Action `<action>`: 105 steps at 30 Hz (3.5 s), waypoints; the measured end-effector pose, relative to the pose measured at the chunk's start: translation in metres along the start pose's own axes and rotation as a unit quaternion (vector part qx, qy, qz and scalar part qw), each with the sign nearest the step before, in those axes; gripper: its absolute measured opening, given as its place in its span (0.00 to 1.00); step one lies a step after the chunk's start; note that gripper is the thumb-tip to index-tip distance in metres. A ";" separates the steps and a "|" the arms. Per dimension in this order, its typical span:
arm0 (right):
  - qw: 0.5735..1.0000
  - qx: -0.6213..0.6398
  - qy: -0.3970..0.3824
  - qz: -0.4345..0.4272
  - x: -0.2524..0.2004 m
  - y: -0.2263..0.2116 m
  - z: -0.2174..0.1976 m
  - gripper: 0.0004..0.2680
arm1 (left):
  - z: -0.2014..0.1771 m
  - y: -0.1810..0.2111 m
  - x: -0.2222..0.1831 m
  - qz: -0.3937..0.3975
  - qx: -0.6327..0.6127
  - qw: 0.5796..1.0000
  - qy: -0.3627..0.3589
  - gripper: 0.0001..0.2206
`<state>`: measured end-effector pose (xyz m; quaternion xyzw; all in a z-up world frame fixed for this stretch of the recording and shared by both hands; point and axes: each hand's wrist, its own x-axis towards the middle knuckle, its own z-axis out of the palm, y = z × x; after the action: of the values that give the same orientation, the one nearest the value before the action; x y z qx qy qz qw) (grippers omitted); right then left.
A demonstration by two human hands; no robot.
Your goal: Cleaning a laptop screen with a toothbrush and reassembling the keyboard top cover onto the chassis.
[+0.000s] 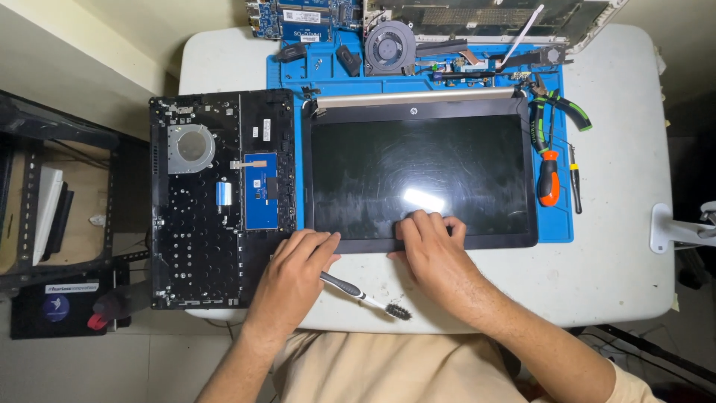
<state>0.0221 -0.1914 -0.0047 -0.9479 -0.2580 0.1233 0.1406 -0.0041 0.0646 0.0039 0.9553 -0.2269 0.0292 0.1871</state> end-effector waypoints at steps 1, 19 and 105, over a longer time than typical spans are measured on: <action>1.000 0.001 -0.001 -0.002 0.000 0.001 0.005 0.08 | 0.003 0.001 -0.001 -0.003 0.001 1.000 -0.001 0.12; 0.985 -0.082 0.071 -0.134 0.027 -0.023 0.029 0.08 | -0.016 -0.002 0.025 -0.009 -0.027 0.988 -0.152 0.11; 0.983 -0.074 0.163 0.039 -0.088 0.096 -0.028 0.06 | 0.052 0.099 0.079 0.168 -0.009 0.985 -0.032 0.11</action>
<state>0.0005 -0.3222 0.0039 -0.9724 -0.2028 -0.0466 0.1057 0.0206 -0.0700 0.0009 0.9022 -0.3906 0.0277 0.1809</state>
